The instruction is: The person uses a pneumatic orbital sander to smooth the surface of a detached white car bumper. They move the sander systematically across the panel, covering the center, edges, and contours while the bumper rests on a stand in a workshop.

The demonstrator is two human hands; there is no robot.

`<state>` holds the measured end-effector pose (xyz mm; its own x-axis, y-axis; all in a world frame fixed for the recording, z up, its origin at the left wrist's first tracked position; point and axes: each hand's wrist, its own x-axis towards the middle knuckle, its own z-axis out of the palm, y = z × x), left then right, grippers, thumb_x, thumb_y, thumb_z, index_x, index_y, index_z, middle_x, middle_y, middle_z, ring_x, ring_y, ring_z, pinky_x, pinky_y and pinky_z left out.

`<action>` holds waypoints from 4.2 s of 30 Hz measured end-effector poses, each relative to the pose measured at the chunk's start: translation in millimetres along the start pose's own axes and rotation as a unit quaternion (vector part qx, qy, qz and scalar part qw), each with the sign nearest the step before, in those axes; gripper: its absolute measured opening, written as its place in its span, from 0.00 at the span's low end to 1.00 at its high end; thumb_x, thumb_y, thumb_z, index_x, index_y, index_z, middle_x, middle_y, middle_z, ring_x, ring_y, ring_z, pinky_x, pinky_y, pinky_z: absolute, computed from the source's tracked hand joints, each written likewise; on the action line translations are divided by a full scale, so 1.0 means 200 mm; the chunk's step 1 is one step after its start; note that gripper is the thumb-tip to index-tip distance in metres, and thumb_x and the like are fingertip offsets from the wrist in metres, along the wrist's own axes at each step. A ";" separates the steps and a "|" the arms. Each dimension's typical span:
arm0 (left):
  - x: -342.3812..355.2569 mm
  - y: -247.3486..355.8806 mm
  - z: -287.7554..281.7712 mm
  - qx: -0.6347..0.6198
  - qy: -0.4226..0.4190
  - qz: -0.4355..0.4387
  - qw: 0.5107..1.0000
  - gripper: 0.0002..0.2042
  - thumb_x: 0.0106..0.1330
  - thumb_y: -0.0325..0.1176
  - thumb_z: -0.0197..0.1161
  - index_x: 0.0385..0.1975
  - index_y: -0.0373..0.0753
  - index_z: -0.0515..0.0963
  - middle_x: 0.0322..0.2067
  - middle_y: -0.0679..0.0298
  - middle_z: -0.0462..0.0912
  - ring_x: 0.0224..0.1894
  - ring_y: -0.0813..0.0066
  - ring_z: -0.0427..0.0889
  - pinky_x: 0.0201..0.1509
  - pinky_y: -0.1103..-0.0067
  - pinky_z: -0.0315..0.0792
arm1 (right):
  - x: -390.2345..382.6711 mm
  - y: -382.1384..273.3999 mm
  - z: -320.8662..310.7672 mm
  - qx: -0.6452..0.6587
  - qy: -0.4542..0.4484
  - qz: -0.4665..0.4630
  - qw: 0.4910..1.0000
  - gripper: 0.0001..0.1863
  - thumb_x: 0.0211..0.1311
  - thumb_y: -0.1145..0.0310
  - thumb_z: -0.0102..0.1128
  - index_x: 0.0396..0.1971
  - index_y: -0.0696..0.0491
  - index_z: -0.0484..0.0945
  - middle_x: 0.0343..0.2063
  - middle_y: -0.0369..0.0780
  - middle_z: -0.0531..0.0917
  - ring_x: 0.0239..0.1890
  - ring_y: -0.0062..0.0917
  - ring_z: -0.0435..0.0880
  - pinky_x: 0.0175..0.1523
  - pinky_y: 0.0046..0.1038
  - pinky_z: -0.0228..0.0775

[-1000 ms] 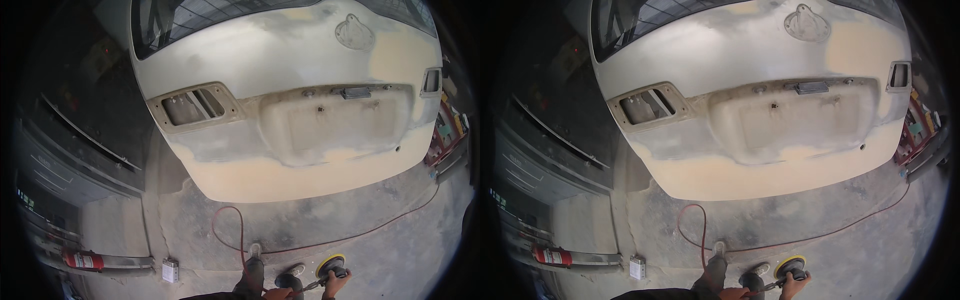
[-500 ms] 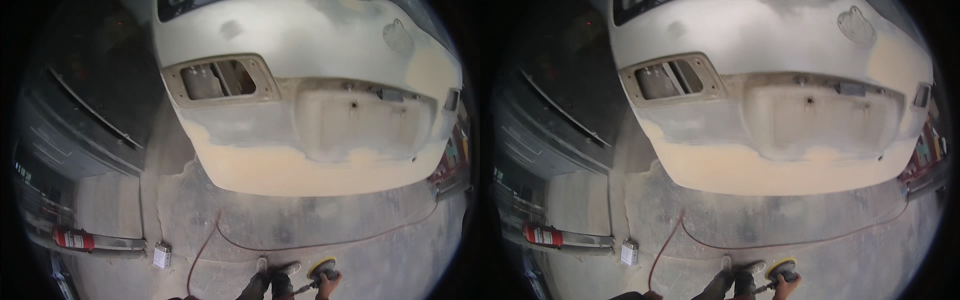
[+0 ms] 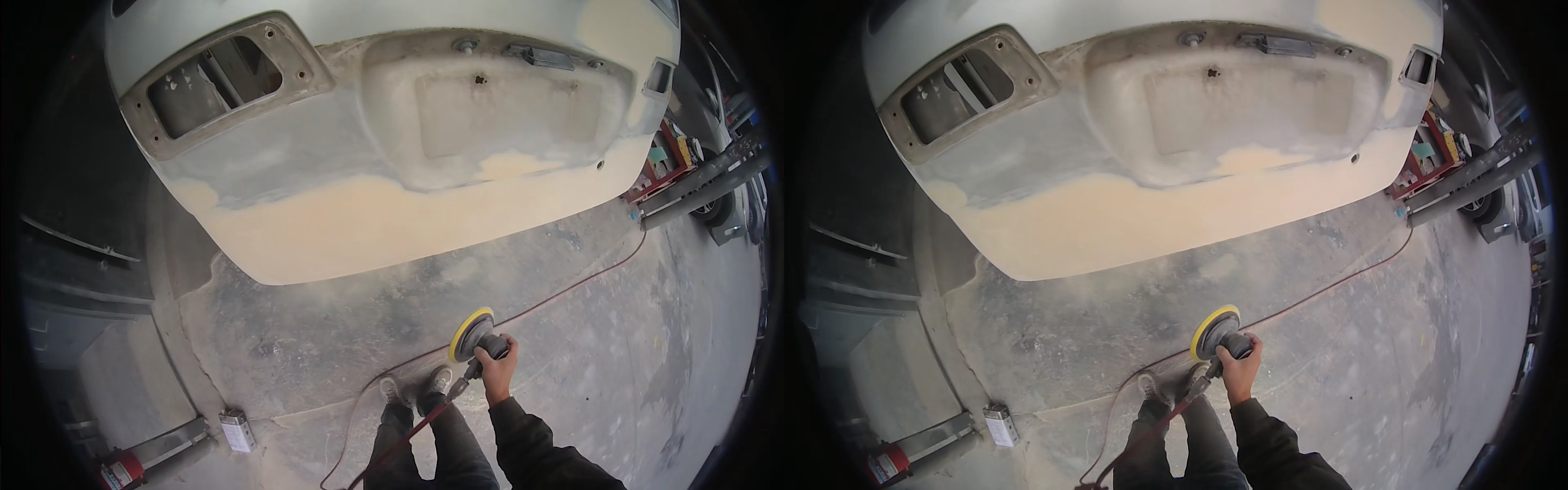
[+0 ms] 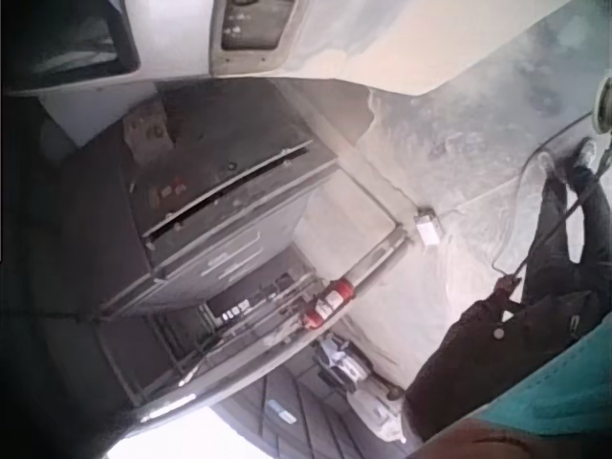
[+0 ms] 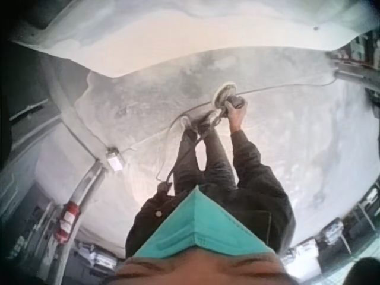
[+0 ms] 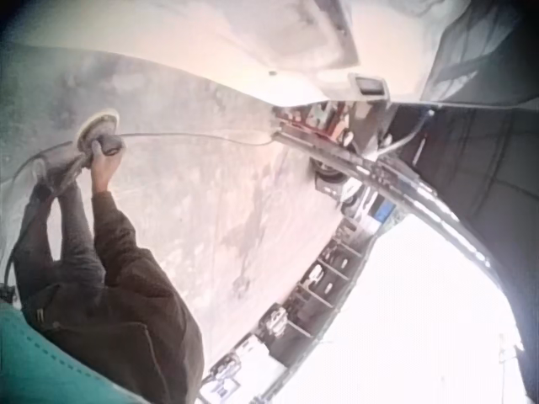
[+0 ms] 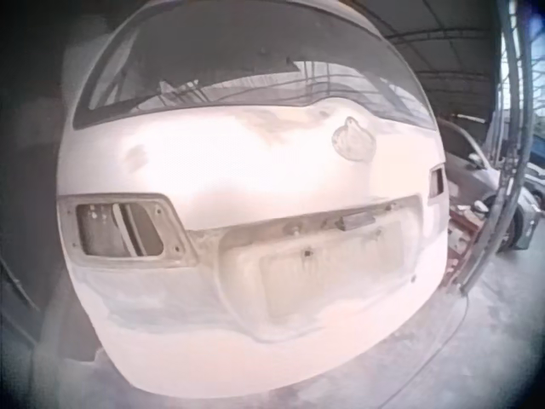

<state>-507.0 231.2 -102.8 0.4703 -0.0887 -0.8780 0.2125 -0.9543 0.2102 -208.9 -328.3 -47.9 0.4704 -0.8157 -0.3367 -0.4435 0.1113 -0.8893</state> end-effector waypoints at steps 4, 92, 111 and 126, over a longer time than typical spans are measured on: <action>0.39 0.17 -0.27 -0.022 0.133 0.026 0.991 0.21 0.62 0.58 0.71 0.29 0.43 0.85 0.27 0.56 0.88 0.35 0.51 0.88 0.41 0.59 0.81 | 0.07 -0.09 0.07 -0.031 -0.012 -0.075 0.997 0.34 0.46 0.71 0.77 0.56 0.58 0.71 0.47 0.43 0.78 0.49 0.29 0.78 0.57 0.32 0.72; 1.69 1.88 -0.54 -0.165 0.559 0.334 0.741 0.10 0.60 0.29 0.75 0.28 0.37 0.78 0.15 0.68 0.71 0.18 0.80 0.68 0.26 0.78 0.65 | 1.62 0.24 0.41 0.739 -0.249 0.033 0.625 0.19 0.76 0.46 0.58 0.44 0.49 0.77 0.31 0.33 0.79 0.28 0.22 0.76 0.34 0.27 0.74; 1.53 1.21 -0.36 -0.304 0.615 0.231 0.690 0.10 0.61 0.28 0.75 0.28 0.36 0.77 0.16 0.69 0.70 0.20 0.82 0.67 0.26 0.78 0.64 | 0.90 0.26 1.00 0.717 -0.318 0.149 0.602 0.19 0.78 0.46 0.51 0.46 0.47 0.75 0.34 0.31 0.79 0.27 0.21 0.76 0.33 0.28 0.73; 1.37 0.74 -0.08 -0.359 0.672 0.155 0.629 0.09 0.62 0.29 0.74 0.29 0.35 0.77 0.22 0.65 0.79 0.26 0.80 0.76 0.32 0.78 0.70 | 0.20 0.32 1.62 0.669 -0.410 0.311 0.537 0.21 0.74 0.45 0.51 0.41 0.49 0.76 0.29 0.33 0.78 0.26 0.23 0.76 0.35 0.31 0.74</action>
<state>-333.0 70.7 -306.0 0.7809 0.5432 0.3085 0.0375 -0.5337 0.8448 29.0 -170.3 -217.6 0.9694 0.0774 -0.2328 -0.0219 0.9724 0.2321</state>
